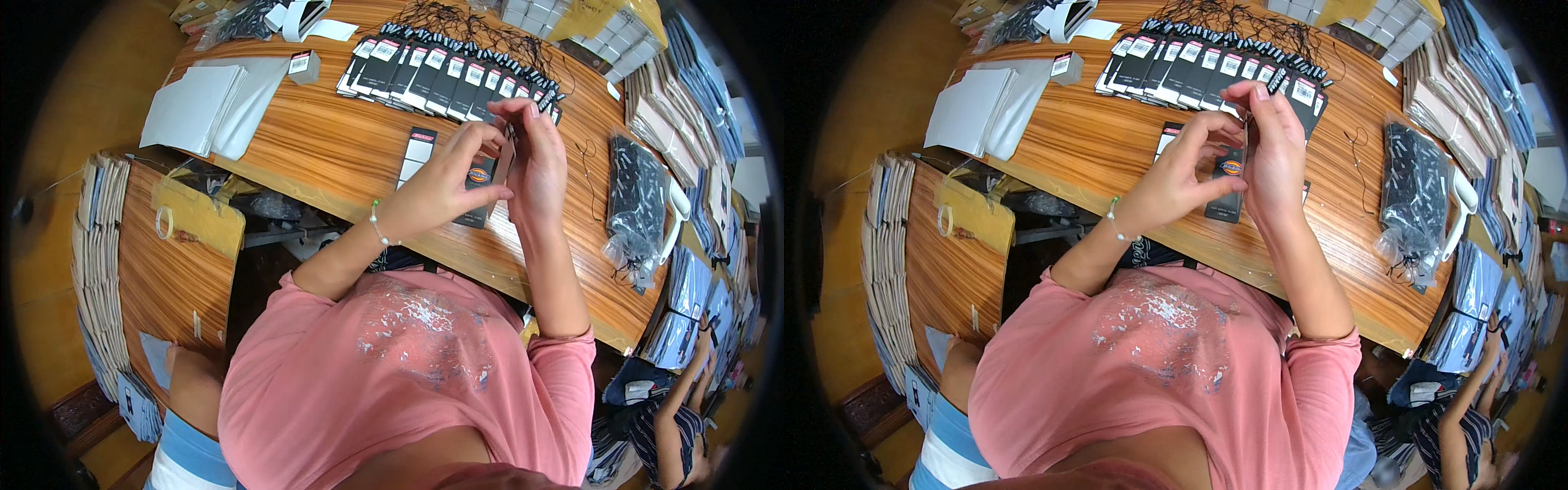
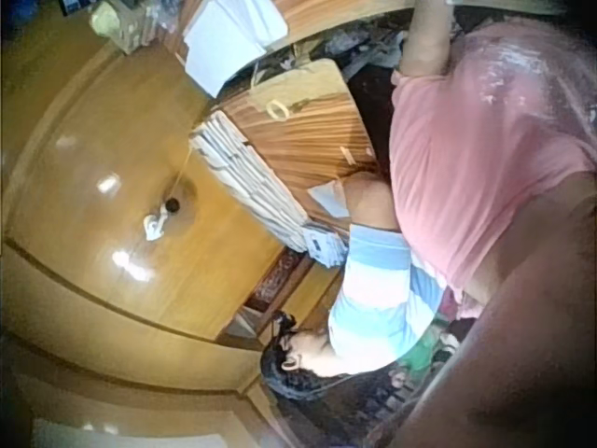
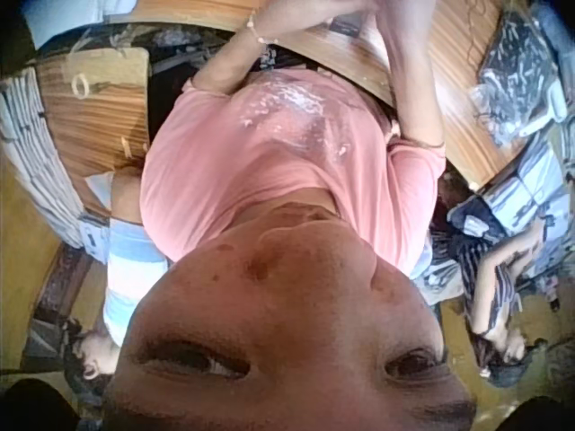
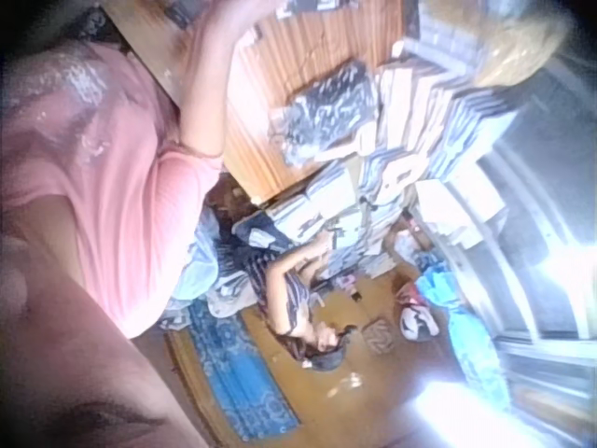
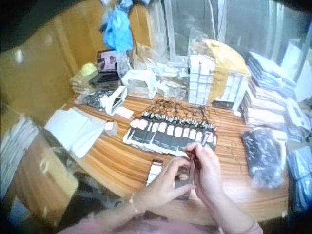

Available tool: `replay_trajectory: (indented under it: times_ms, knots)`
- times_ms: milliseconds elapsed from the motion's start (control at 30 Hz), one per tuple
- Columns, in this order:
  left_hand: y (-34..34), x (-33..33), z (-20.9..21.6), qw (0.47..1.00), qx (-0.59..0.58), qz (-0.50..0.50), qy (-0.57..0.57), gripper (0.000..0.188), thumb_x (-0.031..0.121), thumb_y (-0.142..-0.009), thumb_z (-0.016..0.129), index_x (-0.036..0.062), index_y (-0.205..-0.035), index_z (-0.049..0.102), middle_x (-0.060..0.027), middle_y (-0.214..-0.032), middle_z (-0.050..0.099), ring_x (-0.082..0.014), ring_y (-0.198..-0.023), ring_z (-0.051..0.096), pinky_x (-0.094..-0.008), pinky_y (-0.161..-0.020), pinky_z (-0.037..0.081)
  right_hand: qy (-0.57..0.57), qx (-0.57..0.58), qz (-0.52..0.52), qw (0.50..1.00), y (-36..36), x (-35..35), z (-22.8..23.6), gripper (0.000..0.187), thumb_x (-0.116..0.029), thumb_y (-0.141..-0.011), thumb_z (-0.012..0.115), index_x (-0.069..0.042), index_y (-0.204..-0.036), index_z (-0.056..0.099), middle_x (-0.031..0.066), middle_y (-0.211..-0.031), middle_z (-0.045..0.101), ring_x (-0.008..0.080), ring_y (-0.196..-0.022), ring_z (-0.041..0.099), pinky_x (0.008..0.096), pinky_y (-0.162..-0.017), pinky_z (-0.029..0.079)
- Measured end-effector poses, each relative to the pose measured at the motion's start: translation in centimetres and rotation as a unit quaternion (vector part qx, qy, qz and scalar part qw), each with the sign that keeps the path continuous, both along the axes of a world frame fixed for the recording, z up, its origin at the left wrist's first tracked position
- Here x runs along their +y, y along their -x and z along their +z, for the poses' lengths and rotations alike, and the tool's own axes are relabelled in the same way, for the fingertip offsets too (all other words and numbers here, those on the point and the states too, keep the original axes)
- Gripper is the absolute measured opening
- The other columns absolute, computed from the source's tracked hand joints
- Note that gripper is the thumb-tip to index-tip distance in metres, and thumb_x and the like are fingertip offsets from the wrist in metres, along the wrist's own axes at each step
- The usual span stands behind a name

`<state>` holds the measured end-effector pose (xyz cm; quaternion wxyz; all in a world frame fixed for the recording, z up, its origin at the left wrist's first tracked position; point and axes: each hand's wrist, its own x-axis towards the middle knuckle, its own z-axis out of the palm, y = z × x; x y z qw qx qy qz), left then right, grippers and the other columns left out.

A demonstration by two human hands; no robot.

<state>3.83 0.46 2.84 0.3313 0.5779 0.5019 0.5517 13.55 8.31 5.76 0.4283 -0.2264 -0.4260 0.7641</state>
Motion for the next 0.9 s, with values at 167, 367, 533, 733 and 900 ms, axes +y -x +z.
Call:
replay_trajectory:
  times_ms: [167,367,533,733,900]
  knots:
    - [3.1,1.0,-1.0,0.996,0.073,0.013,-0.047,0.054,0.006,-0.070,0.073,0.0039,-0.114,0.043,-0.0076,-0.114,0.045,-0.0180,-0.106,0.049,-0.0323,-0.091,0.042,-0.026,-0.010,0.021,0.999,2.4,-0.2,0.5,0.024,-0.022,-0.093,0.045,-0.001,-0.096,0.058,0.0050,-0.102,0.058,0.0098,-0.090,0.050,0.0252,-0.082,0.038]
    - [6.2,2.2,0.5,0.996,-0.017,0.077,-0.045,0.032,0.009,-0.081,0.063,-0.0001,-0.109,0.051,-0.0073,-0.100,0.059,-0.0145,-0.088,0.057,-0.0286,-0.076,0.048,-0.086,-0.016,0.027,0.996,5.1,1.5,1.2,0.024,-0.019,-0.092,0.046,-0.001,-0.099,0.060,0.0033,-0.097,0.059,0.0088,-0.087,0.051,0.0242,-0.076,0.041]
    - [11.1,3.1,0.1,0.994,-0.097,0.051,0.003,0.027,0.007,-0.090,0.049,0.0004,-0.116,0.051,-0.0007,-0.094,0.059,-0.0039,-0.079,0.052,-0.0182,-0.067,0.043,-0.087,-0.049,0.073,0.992,8.3,4.7,1.2,0.025,-0.023,-0.091,0.049,-0.003,-0.094,0.064,0.0015,-0.086,0.060,0.0091,-0.083,0.052,0.0248,-0.077,0.039]
    - [12.4,3.2,0.6,0.981,-0.192,0.007,0.038,0.038,0.008,-0.087,0.054,0.0078,-0.123,0.042,-0.0037,-0.101,0.058,-0.0074,-0.087,0.056,-0.0182,-0.072,0.046,-0.107,-0.081,0.082,0.988,11.0,5.9,0.4,0.024,-0.026,-0.089,0.052,-0.005,-0.092,0.065,0.0009,-0.087,0.061,0.0089,-0.084,0.052,0.0244,-0.076,0.039]
    - [13.3,3.3,-0.5,0.981,-0.192,0.012,0.033,0.045,-0.004,-0.079,0.060,0.0024,-0.120,0.045,-0.0066,-0.100,0.058,-0.0104,-0.092,0.057,-0.0221,-0.079,0.047,-0.105,-0.127,0.077,0.983,11.8,6.4,-0.3,0.021,-0.023,-0.089,0.052,-0.008,-0.094,0.065,-0.0002,-0.089,0.061,0.0075,-0.083,0.052,0.0249,-0.073,0.038]
